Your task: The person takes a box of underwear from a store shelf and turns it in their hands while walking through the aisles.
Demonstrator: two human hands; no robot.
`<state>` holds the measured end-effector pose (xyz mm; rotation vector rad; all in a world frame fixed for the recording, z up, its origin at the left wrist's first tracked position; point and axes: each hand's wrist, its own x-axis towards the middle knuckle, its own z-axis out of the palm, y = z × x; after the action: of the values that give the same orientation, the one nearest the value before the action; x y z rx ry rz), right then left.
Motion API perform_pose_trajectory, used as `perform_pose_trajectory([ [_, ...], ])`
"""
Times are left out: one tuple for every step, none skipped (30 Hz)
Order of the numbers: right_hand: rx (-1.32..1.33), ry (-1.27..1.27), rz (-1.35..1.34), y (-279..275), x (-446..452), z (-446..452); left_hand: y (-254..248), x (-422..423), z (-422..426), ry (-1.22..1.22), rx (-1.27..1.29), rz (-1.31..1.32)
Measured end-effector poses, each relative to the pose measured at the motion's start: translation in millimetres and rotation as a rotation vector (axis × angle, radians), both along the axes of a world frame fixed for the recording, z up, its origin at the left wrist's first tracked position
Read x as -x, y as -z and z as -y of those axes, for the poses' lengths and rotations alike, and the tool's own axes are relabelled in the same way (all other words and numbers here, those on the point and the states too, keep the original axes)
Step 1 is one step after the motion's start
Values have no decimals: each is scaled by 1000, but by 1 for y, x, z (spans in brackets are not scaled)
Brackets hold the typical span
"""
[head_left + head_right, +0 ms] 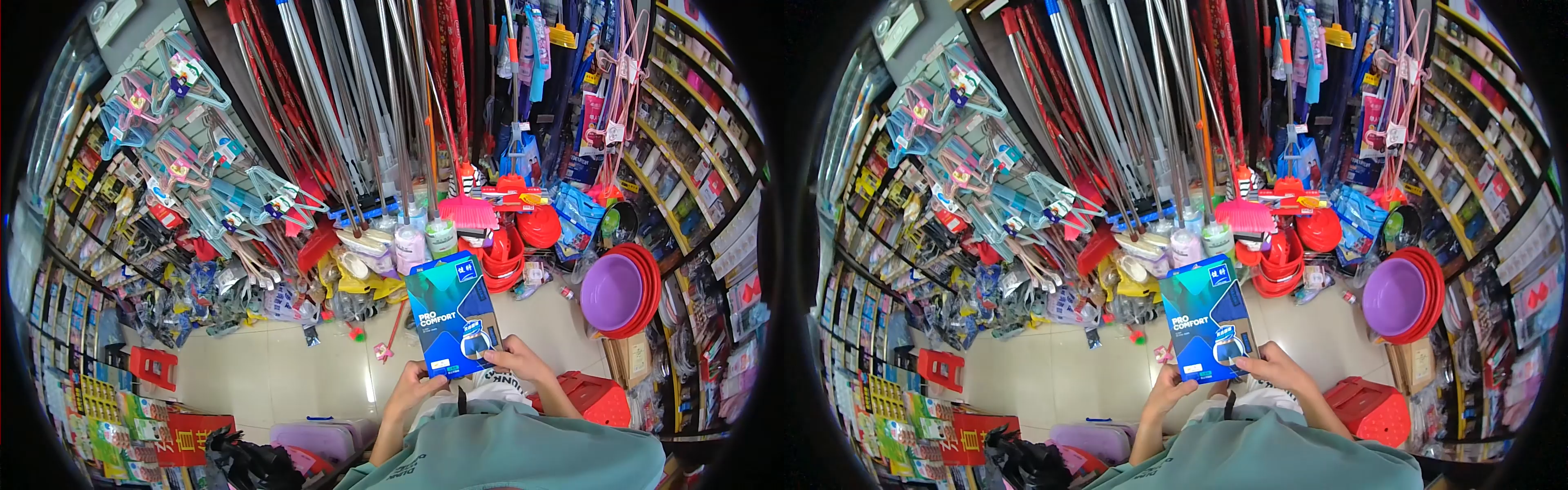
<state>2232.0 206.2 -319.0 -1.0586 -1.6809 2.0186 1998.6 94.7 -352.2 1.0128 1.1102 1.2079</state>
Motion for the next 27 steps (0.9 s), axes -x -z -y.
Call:
perform_pose_trajectory([
  [-1,10,-2,-3,1,1,-1,0,1,-9,1,-11],
  [-3,18,-2,-7,3,2,-2,0,1,-19,2,-21],
  [-6,17,-7,-11,5,3,-2,-1,1,-31,2,-31],
  [-11,14,-12,-15,7,4,-2,-1,1,-28,10,-14],
  [-18,11,-18,-17,9,4,-1,-1,1,-26,16,2],
  [-3,26,-55,-10,10,4,0,1,2,-25,24,16],
  [4,49,-53,1,11,6,-1,2,5,-33,73,33],
  [4,68,-44,9,11,6,-1,2,6,-44,116,57],
  [-2,86,-31,11,10,4,0,1,5,-55,153,86],
  [12,78,-49,0,15,5,2,1,5,-60,133,73],
  [23,46,-31,0,14,3,6,2,4,-67,112,61],
  [34,13,-10,5,11,0,10,2,3,-74,90,51],
  [47,-18,12,10,9,-2,13,2,1,-82,90,46],
  [43,-37,17,15,8,-4,16,2,1,-89,95,38],
  [45,-40,15,11,9,-3,21,1,3,-93,105,27],
  [50,-41,10,5,10,-3,31,0,2,-103,84,37],
  [55,-41,3,2,11,-2,34,-1,1,-104,67,46],
  [26,-44,21,2,12,-2,32,-1,1,-102,54,52],
  [18,-45,27,2,11,-2,31,-1,1,-98,41,56],
  [11,-44,33,2,11,-2,30,-2,1,-99,32,67],
  [5,-40,36,2,11,-1,29,-2,1,-99,24,77],
  [15,-37,25,2,11,-1,29,-2,1,-97,16,85],
  [26,-33,12,2,11,-1,28,-1,0,-92,28,82],
  [37,-29,-3,2,12,-1,28,0,1,-87,40,77],
  [37,-33,1,3,11,-1,28,1,1,-83,52,71],
  [38,-38,4,5,10,0,26,1,1,-81,52,72],
  [39,-44,7,5,10,0,24,1,2,-80,52,73],
])
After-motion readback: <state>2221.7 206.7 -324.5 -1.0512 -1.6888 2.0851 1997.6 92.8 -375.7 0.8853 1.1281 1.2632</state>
